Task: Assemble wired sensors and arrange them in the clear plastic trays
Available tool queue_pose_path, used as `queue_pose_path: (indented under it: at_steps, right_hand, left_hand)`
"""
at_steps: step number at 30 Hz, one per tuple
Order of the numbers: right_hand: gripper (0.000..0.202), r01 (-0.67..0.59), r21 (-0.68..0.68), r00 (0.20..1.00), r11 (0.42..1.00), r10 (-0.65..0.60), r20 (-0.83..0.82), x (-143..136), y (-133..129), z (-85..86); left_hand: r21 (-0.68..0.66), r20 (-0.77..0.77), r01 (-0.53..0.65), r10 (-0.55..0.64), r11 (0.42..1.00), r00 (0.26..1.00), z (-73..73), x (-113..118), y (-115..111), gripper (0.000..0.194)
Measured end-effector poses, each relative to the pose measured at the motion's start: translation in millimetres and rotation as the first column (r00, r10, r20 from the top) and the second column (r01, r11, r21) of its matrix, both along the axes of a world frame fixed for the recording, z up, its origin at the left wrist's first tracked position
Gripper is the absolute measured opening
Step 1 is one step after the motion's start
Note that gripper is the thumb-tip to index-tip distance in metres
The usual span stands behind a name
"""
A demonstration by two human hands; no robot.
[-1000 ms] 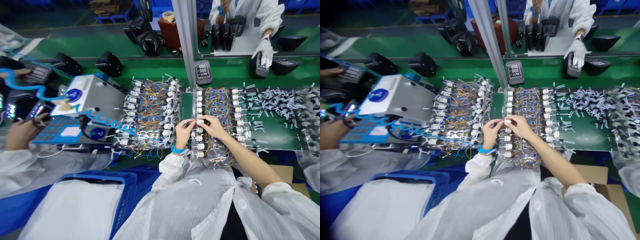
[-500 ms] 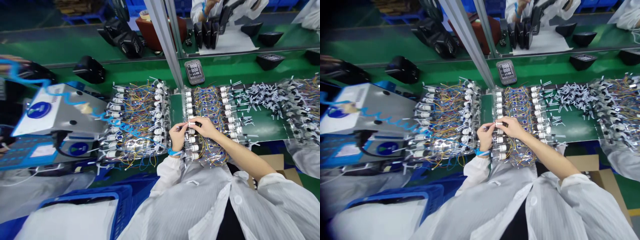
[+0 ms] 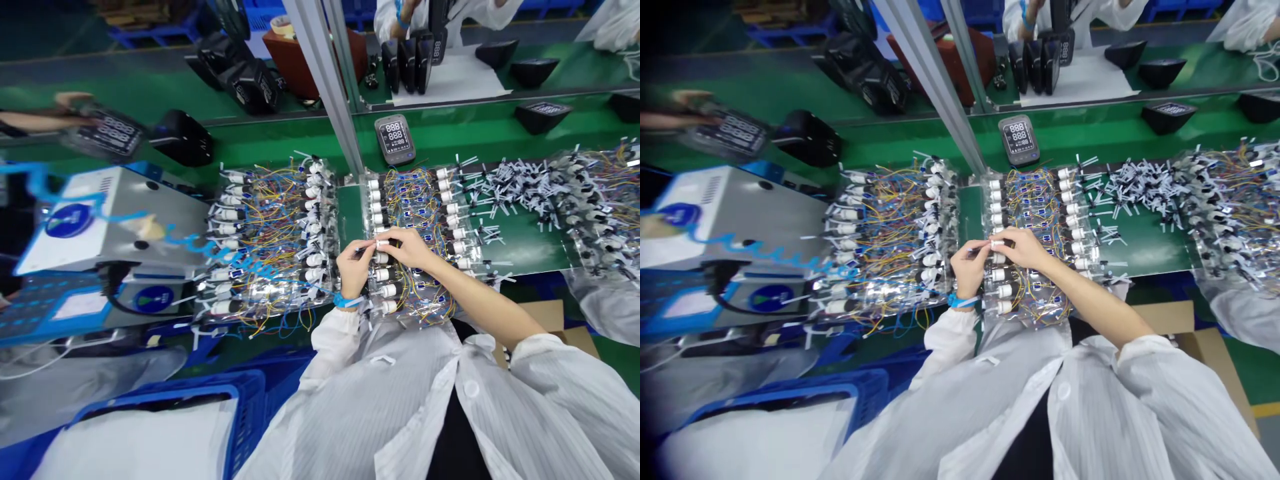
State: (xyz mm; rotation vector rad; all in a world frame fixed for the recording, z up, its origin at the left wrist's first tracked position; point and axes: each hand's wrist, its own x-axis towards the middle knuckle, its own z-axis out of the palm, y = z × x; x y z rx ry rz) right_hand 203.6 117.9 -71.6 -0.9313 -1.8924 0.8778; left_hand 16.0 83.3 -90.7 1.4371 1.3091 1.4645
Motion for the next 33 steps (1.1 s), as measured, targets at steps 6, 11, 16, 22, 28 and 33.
queue_pose_path:
  at_steps: [6, 11, 16, 22, 28, 33]
  right_hand:
    - [0.022, -0.021, -0.05, 1.0, 0.999, 0.02, -0.016, -0.1, -2.0, 1.4]
    - [0.022, -0.021, -0.059, 0.999, 0.998, 0.018, -0.049, 1.9, -2.3, 2.7]
    - [0.021, -0.04, -0.103, 0.999, 0.994, 0.036, -0.037, 4.7, -1.8, 3.4]
    - [0.022, -0.063, -0.117, 0.995, 0.991, 0.054, -0.078, 4.8, -2.2, 1.2]
    - [0.023, -0.047, -0.095, 0.994, 0.994, 0.037, -0.1, 3.7, -1.8, 0.8]
    - [0.025, -0.029, -0.119, 0.993, 0.992, 0.015, -0.121, 3.9, -2.6, 4.2]
  left_hand:
    - [0.033, 0.026, -0.065, 0.064, 0.997, 0.998, -3.9, -0.7, -0.5, 0.018]
    - [-0.029, 0.06, -0.073, 0.074, 0.997, 0.995, -6.5, -0.2, -1.2, 0.019]
    - [-0.032, 0.042, -0.02, 0.022, 0.999, 0.999, -8.1, -0.8, 1.8, 0.02]
    - [-0.025, 0.072, 0.028, -0.026, 0.999, 0.997, -13.6, -1.0, 4.2, 0.024]
    - [-0.001, 0.092, 0.041, -0.041, 0.999, 0.995, -11.1, 0.2, 5.5, 0.022]
    - [-0.029, 0.091, -0.008, 0.01, 1.0, 0.996, -7.9, 0.5, 2.9, 0.028]
